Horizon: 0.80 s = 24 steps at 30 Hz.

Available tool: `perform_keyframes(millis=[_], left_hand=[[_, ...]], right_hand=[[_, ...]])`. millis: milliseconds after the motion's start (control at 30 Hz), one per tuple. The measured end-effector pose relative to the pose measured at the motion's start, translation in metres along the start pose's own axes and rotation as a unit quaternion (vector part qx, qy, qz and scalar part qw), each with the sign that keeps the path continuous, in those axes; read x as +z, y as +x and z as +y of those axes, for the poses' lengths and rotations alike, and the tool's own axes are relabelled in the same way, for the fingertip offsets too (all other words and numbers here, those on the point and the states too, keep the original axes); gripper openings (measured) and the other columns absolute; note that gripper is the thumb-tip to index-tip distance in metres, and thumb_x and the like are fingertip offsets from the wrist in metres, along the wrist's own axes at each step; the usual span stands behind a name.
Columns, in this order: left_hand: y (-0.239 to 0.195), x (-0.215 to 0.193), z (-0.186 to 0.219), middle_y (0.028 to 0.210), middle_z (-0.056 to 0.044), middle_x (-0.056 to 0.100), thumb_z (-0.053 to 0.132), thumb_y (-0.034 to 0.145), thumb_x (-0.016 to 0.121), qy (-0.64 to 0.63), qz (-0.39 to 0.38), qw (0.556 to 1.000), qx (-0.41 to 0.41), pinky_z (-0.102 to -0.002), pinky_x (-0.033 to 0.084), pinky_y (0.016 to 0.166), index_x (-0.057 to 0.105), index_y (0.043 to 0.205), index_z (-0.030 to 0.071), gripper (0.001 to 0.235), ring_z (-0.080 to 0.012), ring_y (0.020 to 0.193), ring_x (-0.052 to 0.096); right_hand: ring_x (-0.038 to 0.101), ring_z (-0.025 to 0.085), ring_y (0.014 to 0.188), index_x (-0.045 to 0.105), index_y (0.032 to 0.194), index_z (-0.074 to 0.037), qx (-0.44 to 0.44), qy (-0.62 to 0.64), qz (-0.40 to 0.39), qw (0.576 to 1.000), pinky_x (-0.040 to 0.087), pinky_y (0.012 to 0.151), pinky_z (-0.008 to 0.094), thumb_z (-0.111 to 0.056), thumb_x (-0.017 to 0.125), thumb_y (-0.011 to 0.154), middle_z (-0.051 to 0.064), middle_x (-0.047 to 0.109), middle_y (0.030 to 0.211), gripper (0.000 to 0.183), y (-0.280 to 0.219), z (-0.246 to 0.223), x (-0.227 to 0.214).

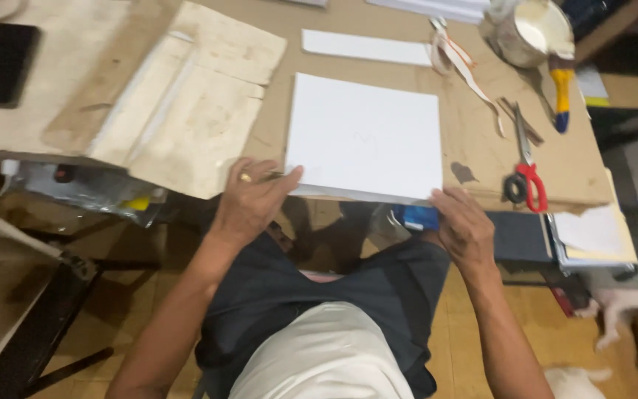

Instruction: Applying glue to paper components and folding them to assemble folder covers.

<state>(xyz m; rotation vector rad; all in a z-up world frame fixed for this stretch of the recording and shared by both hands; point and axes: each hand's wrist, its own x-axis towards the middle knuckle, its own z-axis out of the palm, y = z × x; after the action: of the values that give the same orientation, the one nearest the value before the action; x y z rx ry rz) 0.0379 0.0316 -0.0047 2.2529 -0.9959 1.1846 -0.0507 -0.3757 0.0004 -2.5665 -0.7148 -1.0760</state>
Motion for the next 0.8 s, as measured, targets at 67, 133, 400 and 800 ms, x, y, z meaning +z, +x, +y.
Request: perform_keyframes(millis=[67,133,400,800], left_hand=[[-0.001,0.002,-0.002,0.087,0.003,0.077,0.02,0.097,0.072,-0.004,-0.004,1.0,-0.004,-0.045,0.05,0.099,0.078,0.121,0.022,0.024,-0.0202,0.104,0.071],[0.001,0.005,-0.003,0.087,0.002,0.078,0.02,0.098,0.07,-0.049,-0.017,0.998,-0.024,-0.04,0.054,0.093,0.074,0.129,0.02,0.031,-0.0192,0.102,0.073],[0.02,-0.013,-0.001,0.104,-0.007,0.08,0.011,0.093,0.067,-0.201,-0.046,0.976,-0.066,-0.048,0.055,0.094,0.058,0.144,0.002,0.053,-0.0299,0.106,0.072],[0.006,0.005,-0.008,0.102,0.002,0.081,0.024,0.092,0.079,-0.089,-0.042,0.994,-0.053,-0.042,0.049,0.104,0.064,0.14,0.002,0.054,-0.0192,0.098,0.071]], right_hand=[[0.072,0.031,0.112,0.079,0.119,-0.013,0.002,-0.002,-0.003,1.0,0.057,0.104,0.047,-0.003,0.079,0.085,0.007,0.078,0.117,0.035,0.006,-0.005,0.007],[0.07,0.036,0.113,0.078,0.114,-0.011,-0.021,-0.04,-0.005,0.999,0.054,0.106,0.048,0.001,0.08,0.08,0.009,0.077,0.119,0.037,0.027,-0.029,0.012],[0.068,0.032,0.105,0.078,0.107,-0.015,-0.055,0.054,0.023,0.997,0.052,0.091,0.044,-0.013,0.068,0.088,0.005,0.076,0.109,0.022,0.095,-0.114,0.113],[0.068,0.026,0.108,0.081,0.096,-0.026,-0.008,0.015,-0.029,0.999,0.047,0.095,0.042,-0.025,0.082,0.086,-0.005,0.079,0.109,0.01,0.055,-0.023,0.04]])
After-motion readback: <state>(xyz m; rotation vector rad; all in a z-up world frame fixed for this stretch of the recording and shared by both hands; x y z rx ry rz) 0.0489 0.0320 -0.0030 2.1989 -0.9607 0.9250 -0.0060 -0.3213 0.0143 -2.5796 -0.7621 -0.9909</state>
